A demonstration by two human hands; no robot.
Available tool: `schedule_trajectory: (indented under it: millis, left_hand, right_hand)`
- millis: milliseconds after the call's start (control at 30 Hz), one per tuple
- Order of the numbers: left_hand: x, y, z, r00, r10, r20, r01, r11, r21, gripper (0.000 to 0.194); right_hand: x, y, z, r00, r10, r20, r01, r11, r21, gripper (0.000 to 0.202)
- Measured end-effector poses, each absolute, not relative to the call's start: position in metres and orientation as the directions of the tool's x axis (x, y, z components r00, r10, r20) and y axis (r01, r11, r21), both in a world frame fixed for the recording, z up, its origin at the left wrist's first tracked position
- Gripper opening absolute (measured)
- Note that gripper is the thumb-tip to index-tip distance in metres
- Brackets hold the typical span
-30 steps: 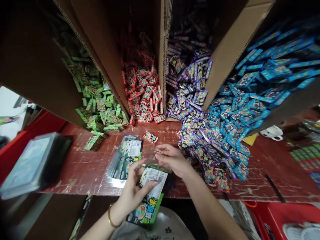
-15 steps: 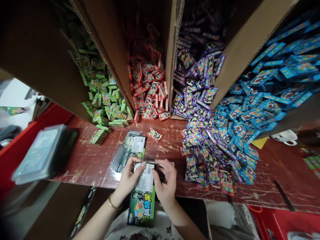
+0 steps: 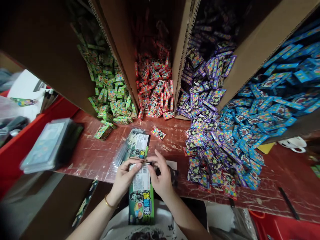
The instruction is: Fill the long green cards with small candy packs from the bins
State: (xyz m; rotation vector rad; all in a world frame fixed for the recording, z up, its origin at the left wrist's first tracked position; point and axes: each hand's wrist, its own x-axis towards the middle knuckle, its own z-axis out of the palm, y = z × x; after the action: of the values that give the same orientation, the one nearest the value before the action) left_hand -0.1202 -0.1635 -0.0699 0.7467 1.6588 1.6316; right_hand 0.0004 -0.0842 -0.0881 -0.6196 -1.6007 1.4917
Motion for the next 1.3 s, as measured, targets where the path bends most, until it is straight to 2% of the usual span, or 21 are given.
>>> schedule_trajectory:
  millis: [167, 267, 367, 433, 500, 567, 667, 767, 867, 933, 1100, 1200, 1300]
  left_hand:
    - [-0.126, -0.166, -0.059, -0.625, 0.765, -0.157, -0.105, 0.117, 0.988, 0.019]
    - [-0.127, -0.162, -0.057, -0.654, 0.721, -0.230, -0.197, 0.132, 0.972, 0.023]
    - [-0.124, -0.159, -0.059, -0.628, 0.732, -0.263, -0.241, 0.138, 0.961, 0.027]
    - [-0.119, -0.158, -0.062, -0.629, 0.742, -0.231, -0.208, 0.126, 0.970, 0.031]
    - [-0.112, -0.158, -0.067, -0.647, 0.744, -0.166, -0.127, 0.109, 0.986, 0.029]
    - [-0.107, -0.158, -0.072, -0.653, 0.749, -0.111, -0.048, 0.105, 0.993, 0.021]
    - [-0.104, -0.156, -0.076, -0.636, 0.765, -0.108, -0.011, 0.131, 0.991, 0.026]
    - [-0.106, -0.151, -0.073, -0.615, 0.778, -0.127, 0.017, 0.174, 0.985, 0.022]
    - [-0.106, -0.147, -0.069, -0.599, 0.790, -0.130, 0.033, 0.186, 0.982, 0.024]
    - [-0.104, -0.146, -0.067, -0.586, 0.800, -0.127, 0.025, 0.174, 0.984, 0.024]
    - [-0.100, -0.144, -0.069, -0.575, 0.812, -0.097, 0.029, 0.139, 0.990, 0.023]
    - [-0.099, -0.144, -0.069, -0.580, 0.812, -0.072, 0.057, 0.129, 0.990, 0.023]
    - [-0.099, -0.144, -0.066, -0.578, 0.814, -0.056, 0.073, 0.120, 0.990, 0.023]
  right_hand:
    - [-0.008, -0.074, -0.068, -0.583, 0.812, -0.003, -0.144, -0.106, -0.984, 0.049]
    - [-0.012, -0.063, -0.058, -0.650, 0.742, -0.163, -0.121, -0.313, -0.942, 0.048]
    - [-0.012, -0.053, -0.057, -0.679, 0.690, -0.251, -0.081, -0.410, -0.909, 0.049]
    - [-0.008, -0.049, -0.060, -0.678, 0.687, -0.260, -0.030, -0.379, -0.925, 0.050]
    - [-0.003, -0.050, -0.063, -0.664, 0.713, -0.223, 0.024, -0.277, -0.960, 0.047]
    - [0.005, -0.054, -0.067, -0.644, 0.753, -0.135, 0.062, -0.125, -0.990, 0.041]
    - [0.015, -0.060, -0.071, -0.657, 0.754, 0.010, 0.061, 0.066, -0.996, 0.033]
    - [0.020, -0.053, -0.071, -0.675, 0.735, 0.067, 0.019, 0.109, -0.994, 0.029]
    - [0.016, -0.033, -0.064, -0.644, 0.758, 0.109, 0.010, 0.150, -0.989, 0.013]
    - [0.011, -0.019, -0.056, -0.714, 0.696, 0.075, 0.039, 0.146, -0.989, 0.014]
    - [-0.001, -0.007, -0.039, -0.864, 0.479, -0.154, 0.185, 0.017, -0.983, 0.017]
    - [-0.003, -0.009, -0.037, -0.877, 0.447, -0.177, 0.211, 0.028, -0.977, 0.015]
    - [-0.001, -0.011, -0.041, -0.867, 0.468, -0.173, 0.214, 0.036, -0.976, 0.014]
